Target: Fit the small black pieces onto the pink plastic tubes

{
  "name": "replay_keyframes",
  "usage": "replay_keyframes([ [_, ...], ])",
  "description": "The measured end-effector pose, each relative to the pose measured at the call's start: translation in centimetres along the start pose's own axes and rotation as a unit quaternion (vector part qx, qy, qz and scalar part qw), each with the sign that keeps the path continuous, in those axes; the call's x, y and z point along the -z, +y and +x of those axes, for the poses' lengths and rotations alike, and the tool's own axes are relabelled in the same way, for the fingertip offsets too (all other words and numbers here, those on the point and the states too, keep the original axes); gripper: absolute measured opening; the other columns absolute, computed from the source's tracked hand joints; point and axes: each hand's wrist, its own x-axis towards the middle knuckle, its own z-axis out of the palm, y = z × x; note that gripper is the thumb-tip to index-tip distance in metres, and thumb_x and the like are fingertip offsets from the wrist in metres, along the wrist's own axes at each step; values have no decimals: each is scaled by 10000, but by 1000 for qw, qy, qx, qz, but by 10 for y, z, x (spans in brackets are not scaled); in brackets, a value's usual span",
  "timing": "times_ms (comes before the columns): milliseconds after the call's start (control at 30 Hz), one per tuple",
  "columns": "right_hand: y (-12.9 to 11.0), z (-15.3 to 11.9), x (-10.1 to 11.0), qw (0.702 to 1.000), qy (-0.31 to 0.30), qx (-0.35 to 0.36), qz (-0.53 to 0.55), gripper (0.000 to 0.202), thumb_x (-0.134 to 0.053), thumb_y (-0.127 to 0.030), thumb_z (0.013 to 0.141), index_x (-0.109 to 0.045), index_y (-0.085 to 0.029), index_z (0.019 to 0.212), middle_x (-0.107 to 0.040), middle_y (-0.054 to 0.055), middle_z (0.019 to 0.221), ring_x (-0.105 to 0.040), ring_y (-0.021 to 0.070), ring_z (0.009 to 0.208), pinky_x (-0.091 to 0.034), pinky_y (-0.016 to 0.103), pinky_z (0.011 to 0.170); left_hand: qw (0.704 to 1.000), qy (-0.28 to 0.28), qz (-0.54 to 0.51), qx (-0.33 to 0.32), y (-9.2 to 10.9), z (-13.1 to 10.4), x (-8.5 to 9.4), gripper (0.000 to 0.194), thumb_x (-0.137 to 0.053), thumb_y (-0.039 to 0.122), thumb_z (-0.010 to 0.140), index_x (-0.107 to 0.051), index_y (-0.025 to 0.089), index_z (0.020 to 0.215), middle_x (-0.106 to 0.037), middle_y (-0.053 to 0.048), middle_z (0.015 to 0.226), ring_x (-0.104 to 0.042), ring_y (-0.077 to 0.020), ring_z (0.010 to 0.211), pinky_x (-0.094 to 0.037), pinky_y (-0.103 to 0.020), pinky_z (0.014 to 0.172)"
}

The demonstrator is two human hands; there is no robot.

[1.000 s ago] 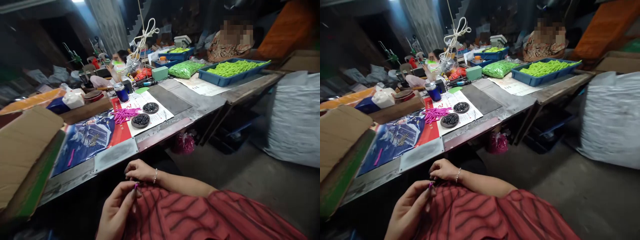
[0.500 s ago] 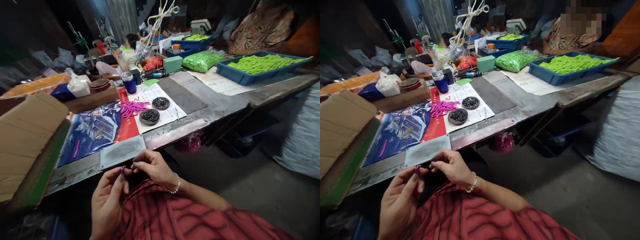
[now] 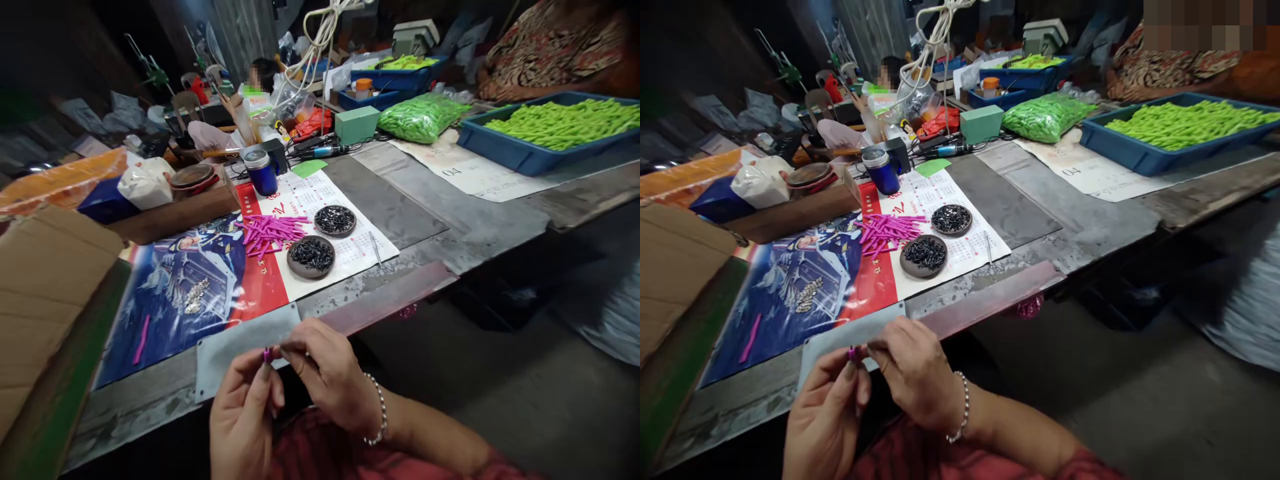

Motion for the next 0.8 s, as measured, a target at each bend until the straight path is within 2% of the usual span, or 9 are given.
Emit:
replay_keyframes([
  [100, 7, 2, -5, 994, 29, 62, -86, 114, -554, -87, 971, -655, -137, 987, -685, 72, 830, -637, 168, 783, -550, 282, 713, 999, 8, -16, 36, 0, 9, -2, 274, -863, 385, 745, -751, 204, 917, -588, 26, 543, -517, -67, 485, -440, -118, 476],
  [167, 10, 2, -9, 994, 36, 66, -85, 156, -565, -50, 955, -659, -133, 1049, -698, 86, 883, -664, 165, 825, -574, 271, 741, 998, 7, -30, 58, 2, 12, -2, 282, -868, 399, 736, -761, 200, 905, -583, 26, 531, -508, -62, 471, -420, -116, 468],
  [300, 15, 1, -14, 998, 25, 36, -51, 179, -571, -42, 951, -662, -148, 1063, -700, 71, 927, -691, 133, 871, -579, 200, 774, 992, 5, -65, 107, 5, 14, -1, 314, -873, 427, 727, -778, 197, 919, -562, 32, 489, -465, -49, 440, -363, -112, 447],
  [433, 18, 3, -19, 998, 29, -9, -56, 101, -610, -106, 943, -659, -183, 987, -691, 22, 867, -693, 107, 807, -569, 155, 753, 984, 14, -106, 143, 3, 15, 3, 334, -879, 430, 724, -771, 182, 919, -567, 38, 489, -448, -34, 426, -329, -112, 448],
  [567, 15, 3, -22, 995, 20, -25, -90, 46, -629, -166, 935, -650, -204, 920, -693, -3, 820, -692, 96, 739, -566, 137, 719, 979, 21, -127, 157, 1, 13, 7, 319, -873, 419, 737, -761, 165, 894, -573, 34, 478, -449, -36, 430, -327, -123, 460],
  [800, 4, 0, -33, 994, -14, -5, -113, 44, -618, -224, 941, -644, -218, 906, -706, -20, 787, -705, 93, 692, -571, 128, 680, 976, 62, -168, 127, -9, 3, 14, 311, -879, 403, 733, -730, 171, 878, -575, 52, 570, -466, -32, 479, -360, -127, 488],
])
